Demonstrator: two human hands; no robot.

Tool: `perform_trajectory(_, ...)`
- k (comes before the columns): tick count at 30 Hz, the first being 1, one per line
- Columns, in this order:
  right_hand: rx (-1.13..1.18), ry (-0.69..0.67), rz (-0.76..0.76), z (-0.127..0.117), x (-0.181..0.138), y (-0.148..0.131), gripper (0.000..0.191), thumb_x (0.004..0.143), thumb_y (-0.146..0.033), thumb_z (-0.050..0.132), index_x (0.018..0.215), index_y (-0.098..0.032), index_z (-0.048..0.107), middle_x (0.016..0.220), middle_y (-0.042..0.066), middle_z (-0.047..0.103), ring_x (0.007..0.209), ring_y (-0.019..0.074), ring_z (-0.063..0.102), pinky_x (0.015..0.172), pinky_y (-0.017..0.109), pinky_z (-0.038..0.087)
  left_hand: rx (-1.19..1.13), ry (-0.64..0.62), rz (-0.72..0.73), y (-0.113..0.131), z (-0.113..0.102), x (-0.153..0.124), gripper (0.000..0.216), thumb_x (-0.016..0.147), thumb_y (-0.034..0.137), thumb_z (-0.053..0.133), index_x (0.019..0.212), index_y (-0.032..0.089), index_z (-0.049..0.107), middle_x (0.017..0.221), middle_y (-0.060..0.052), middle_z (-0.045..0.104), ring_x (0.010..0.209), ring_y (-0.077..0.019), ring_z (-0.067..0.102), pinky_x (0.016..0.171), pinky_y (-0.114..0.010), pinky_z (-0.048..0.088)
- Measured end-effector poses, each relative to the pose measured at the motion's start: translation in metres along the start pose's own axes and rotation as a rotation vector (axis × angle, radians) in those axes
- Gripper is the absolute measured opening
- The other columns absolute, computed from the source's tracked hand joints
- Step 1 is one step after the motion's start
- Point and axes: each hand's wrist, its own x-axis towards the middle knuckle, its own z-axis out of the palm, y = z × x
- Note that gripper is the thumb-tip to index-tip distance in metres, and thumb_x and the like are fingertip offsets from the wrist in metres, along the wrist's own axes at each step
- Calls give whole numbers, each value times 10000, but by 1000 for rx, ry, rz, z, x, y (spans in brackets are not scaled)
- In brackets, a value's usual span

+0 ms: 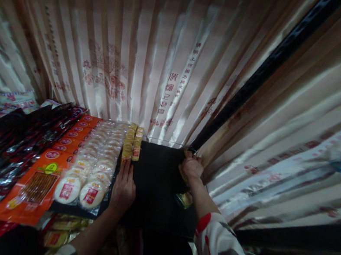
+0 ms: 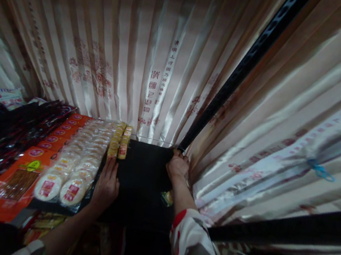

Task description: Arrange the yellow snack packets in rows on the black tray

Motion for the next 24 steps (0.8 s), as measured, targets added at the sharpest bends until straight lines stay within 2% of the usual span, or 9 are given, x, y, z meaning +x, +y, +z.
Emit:
perform_trajectory(2,-5,-25,10,-3,0,-3,320,832,-122,383,1111,-153,539,1036,142,601,1095,282,492,801,354,440,-4,-10,1,0,0,0,478,786,59,384,1259,3,422,1430,-207,305,1375,-292,132,1070,-460,319)
perform_trajectory(7,-6,-24,45,-6,7,-6,327,861,-137,336,1105,-134,553,1068,178,580,1014,262,554,777,352,458,10,-28,3,0,1,-1,464,796,65,382,1250,-18,427,1417,-224,320,1375,-296,130,1066,-462,327)
perform_trajectory(10,-1,-94,84,-8,13,-7,332,892,-172,297,1067,-124,574,1002,174,608,1004,266,568,763,356,465,6,-29,-8,-1,1,0,459,800,62,370,1248,-18,430,1412,-226,326,1374,-294,139,1062,-459,334)
perform_trajectory(13,8,-100,108,-9,16,-8,297,889,-246,370,1081,-128,563,1032,170,598,1051,266,543,773,345,463,3,-42,-17,0,-1,1,457,802,65,368,1247,-15,433,1416,-221,322,1373,-293,143,1062,-459,335)
perform_trajectory(17,19,-106,115,-11,15,-8,393,821,-312,510,1184,-160,502,1107,150,561,1050,261,550,787,337,464,7,-59,-31,1,-3,1,460,800,63,372,1249,-18,433,1420,-221,316,1373,-290,142,1063,-457,337)
perform_trajectory(21,78,-158,106,-15,12,-9,375,852,-324,454,1200,-200,519,1093,143,562,984,245,595,761,330,468,-7,-34,-29,1,-2,1,465,796,61,369,1252,-2,436,1415,-214,331,1370,-287,160,1056,-461,347)
perform_trajectory(24,114,-158,89,-18,12,-12,367,862,-332,433,1175,-174,543,1048,153,586,975,258,599,762,331,463,-12,-31,-30,0,0,0,475,790,60,369,1257,2,435,1414,-215,332,1371,-287,154,1052,-467,351)
